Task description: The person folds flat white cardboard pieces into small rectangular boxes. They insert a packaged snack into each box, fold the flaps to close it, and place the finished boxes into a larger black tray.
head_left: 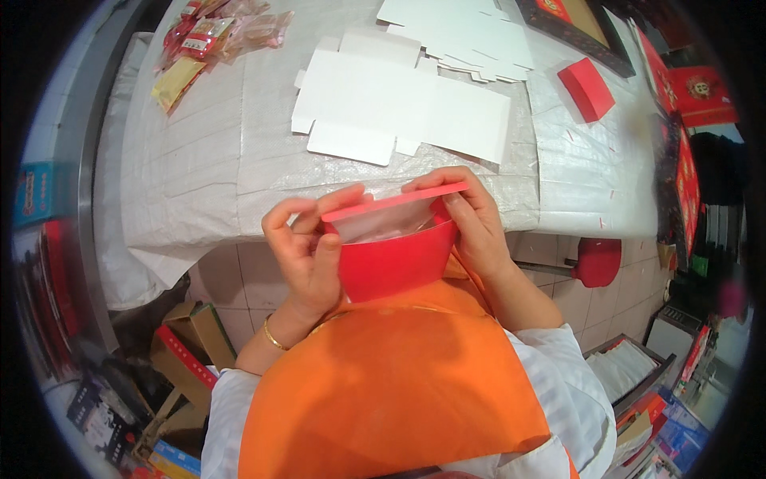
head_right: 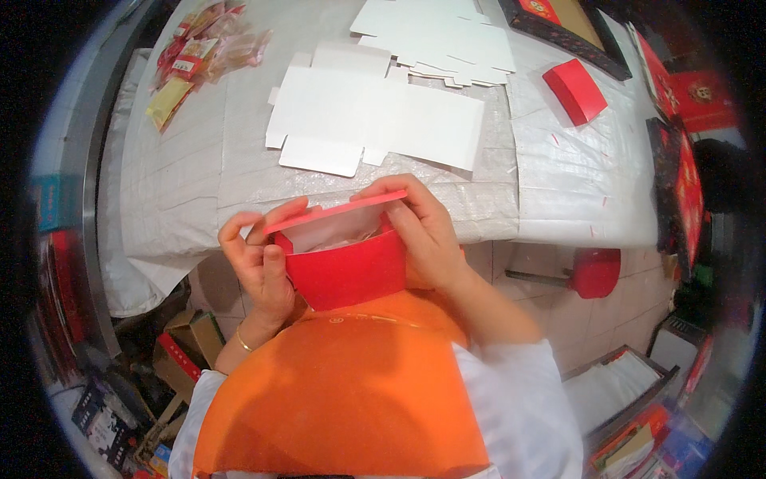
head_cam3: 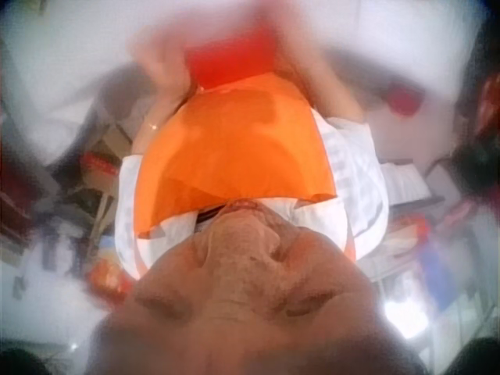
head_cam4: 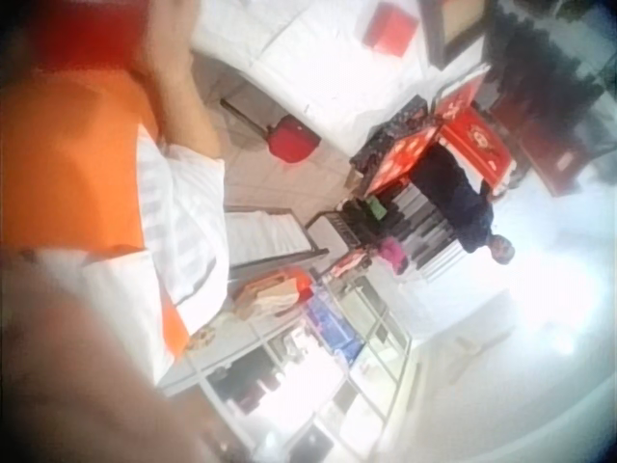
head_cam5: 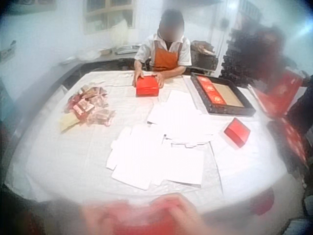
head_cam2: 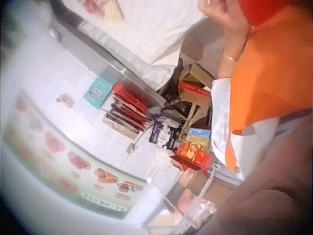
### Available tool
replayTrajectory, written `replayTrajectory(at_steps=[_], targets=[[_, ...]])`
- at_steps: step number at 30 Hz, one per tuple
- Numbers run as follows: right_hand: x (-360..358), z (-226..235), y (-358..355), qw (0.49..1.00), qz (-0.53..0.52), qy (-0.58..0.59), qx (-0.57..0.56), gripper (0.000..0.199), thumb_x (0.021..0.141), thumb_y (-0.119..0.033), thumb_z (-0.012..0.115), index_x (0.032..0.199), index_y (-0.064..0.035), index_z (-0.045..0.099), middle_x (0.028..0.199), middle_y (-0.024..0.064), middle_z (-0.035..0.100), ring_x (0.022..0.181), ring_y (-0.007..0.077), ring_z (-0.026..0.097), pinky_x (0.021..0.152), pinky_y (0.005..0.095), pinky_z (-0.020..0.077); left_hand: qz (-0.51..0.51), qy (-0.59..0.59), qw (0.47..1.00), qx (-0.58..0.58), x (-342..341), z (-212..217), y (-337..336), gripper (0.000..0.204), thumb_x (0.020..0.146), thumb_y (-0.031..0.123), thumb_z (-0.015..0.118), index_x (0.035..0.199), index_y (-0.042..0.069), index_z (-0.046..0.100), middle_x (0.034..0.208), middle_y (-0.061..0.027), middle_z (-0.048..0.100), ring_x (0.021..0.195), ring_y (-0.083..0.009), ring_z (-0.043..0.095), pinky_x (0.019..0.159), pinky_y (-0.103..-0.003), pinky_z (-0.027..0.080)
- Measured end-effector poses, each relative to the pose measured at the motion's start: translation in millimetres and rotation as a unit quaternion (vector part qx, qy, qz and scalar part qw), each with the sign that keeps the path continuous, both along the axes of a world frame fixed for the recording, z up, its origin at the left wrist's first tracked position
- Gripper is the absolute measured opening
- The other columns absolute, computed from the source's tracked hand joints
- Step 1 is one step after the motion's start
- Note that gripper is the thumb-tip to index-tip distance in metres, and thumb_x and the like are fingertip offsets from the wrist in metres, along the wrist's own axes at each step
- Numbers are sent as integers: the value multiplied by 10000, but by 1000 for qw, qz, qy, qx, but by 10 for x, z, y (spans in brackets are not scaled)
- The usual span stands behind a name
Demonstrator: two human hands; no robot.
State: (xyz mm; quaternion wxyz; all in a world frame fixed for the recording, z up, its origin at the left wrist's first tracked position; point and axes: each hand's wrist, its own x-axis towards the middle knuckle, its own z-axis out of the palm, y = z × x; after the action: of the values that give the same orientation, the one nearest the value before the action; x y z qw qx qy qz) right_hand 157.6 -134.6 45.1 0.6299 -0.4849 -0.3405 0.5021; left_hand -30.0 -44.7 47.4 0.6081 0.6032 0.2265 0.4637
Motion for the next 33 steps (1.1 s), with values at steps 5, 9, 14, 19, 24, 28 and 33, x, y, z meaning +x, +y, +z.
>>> replayTrajectory(at_steps=[5,9,14,19,24,28,33], targets=[[84,-84,19,970,-9,-192,152,328,1031,-228,459,1168,26,614,1198,154,637,1097,198,609,918,318,481,-26,71,996,57,-130,-20,117,449,1030,387,517,1116,-35,645,1142,-199,689,1037,-276,676,902,-345,520],[96,-59,15,964,-14,-211,163,299,1014,-175,474,1147,36,638,1153,174,661,1038,223,641,894,318,498,-43,69,988,128,-133,32,189,431,1032,354,518,1120,-42,667,1095,-190,707,994,-272,693,862,-337,535],[74,35,-64,979,-35,-173,100,270,987,-103,472,1120,40,658,1135,183,671,1025,245,655,901,327,504,-83,207,967,126,-172,359,248,403,1038,296,473,1130,-48,662,1130,-185,697,1027,-252,676,894,-328,515],[143,-4,-99,963,-18,-234,134,321,981,-115,430,1138,52,654,1179,214,663,1075,284,647,940,373,503,-131,248,949,143,-183,487,327,253,981,70,504,1120,-32,688,1140,-179,701,1042,-248,674,886,-308,512],[221,-9,-154,947,18,-287,141,364,982,-144,399,1139,51,663,1210,238,651,1094,316,645,946,390,508,-147,266,944,128,-192,514,290,257,975,65,507,1127,-11,701,1173,-190,690,1067,-263,671,898,-319,513],[284,-26,-177,937,45,-311,154,408,1020,-230,392,1160,36,668,1225,250,640,1097,332,644,930,385,520,-144,271,940,152,-190,492,273,263,972,73,512,1136,-8,701,1188,-198,682,1070,-280,671,899,-327,516],[315,-83,-205,919,56,-340,193,389,986,-225,442,1187,12,677,1259,261,617,1098,337,645,921,374,526,-144,270,927,218,-229,422,315,271,967,114,533,1149,-4,696,1197,-205,677,1077,-295,670,910,-336,515]])
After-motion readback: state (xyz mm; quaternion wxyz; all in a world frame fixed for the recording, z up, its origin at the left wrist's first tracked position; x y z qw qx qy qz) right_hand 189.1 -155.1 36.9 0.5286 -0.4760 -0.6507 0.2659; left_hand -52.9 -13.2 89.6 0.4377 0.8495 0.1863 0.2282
